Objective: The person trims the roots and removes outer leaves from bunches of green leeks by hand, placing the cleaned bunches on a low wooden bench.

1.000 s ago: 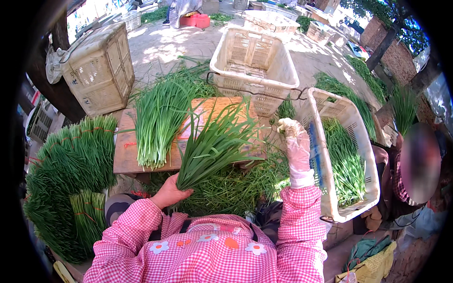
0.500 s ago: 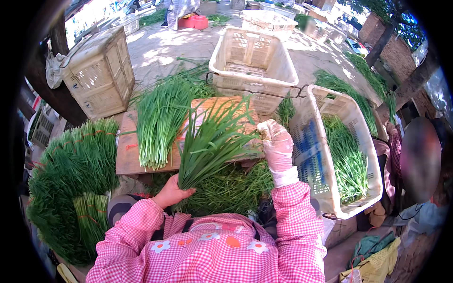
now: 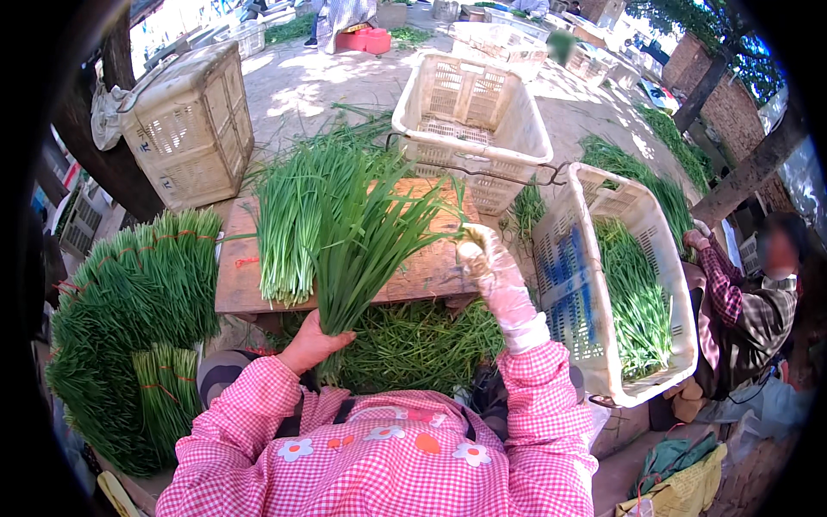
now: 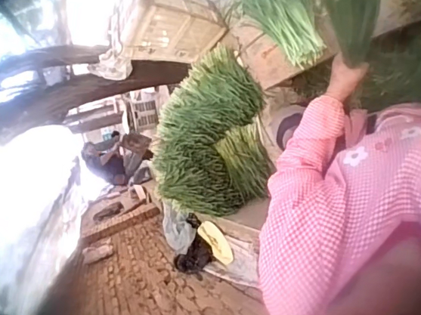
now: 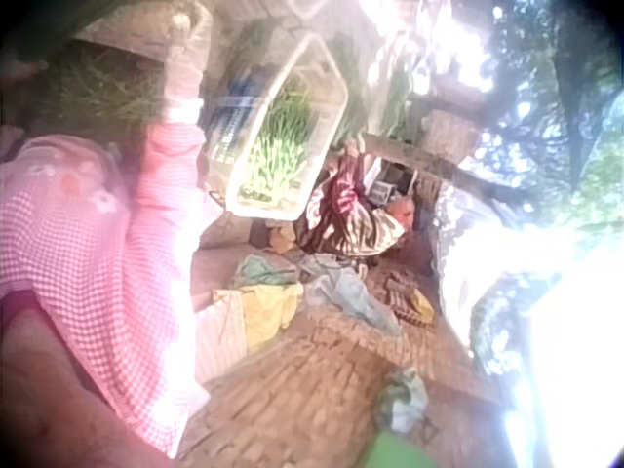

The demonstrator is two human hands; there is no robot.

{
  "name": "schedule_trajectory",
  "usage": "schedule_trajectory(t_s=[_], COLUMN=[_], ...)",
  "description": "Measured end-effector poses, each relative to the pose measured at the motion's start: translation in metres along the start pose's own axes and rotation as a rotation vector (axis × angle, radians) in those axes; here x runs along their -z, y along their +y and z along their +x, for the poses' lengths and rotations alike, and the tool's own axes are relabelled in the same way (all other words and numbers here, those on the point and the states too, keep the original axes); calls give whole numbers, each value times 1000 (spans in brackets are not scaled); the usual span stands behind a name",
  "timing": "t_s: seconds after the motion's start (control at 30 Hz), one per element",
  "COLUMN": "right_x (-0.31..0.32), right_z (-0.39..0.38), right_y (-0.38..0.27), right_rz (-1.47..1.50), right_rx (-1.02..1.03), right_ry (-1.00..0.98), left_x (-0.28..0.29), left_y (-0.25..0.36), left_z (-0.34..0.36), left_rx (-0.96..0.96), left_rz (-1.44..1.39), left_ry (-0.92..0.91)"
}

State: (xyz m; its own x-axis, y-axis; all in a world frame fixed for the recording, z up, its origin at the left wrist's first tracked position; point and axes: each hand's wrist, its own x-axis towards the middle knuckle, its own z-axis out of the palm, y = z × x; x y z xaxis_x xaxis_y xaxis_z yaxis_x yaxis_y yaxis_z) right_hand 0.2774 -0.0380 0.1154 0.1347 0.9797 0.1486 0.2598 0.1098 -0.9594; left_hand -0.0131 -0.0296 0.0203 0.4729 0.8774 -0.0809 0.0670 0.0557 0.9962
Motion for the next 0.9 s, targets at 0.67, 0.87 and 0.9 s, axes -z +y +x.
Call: schedule_trajectory(t_s=[0.67,0.87,0.9], right_x=[2,13,0], right_z=[12,2,-3], right_y=[10,-27,-36], right_rz=[79,280,109], right_rx=[153,124,214], right_ry=[241,304,250], left_x=[-4,-6,-6], left_y=[-5,-8,-8], left_z=[2,2,2], left_rx=[-49,-51,-60], left_rz=[95,109,136], left_ry=[-108,-49,-36])
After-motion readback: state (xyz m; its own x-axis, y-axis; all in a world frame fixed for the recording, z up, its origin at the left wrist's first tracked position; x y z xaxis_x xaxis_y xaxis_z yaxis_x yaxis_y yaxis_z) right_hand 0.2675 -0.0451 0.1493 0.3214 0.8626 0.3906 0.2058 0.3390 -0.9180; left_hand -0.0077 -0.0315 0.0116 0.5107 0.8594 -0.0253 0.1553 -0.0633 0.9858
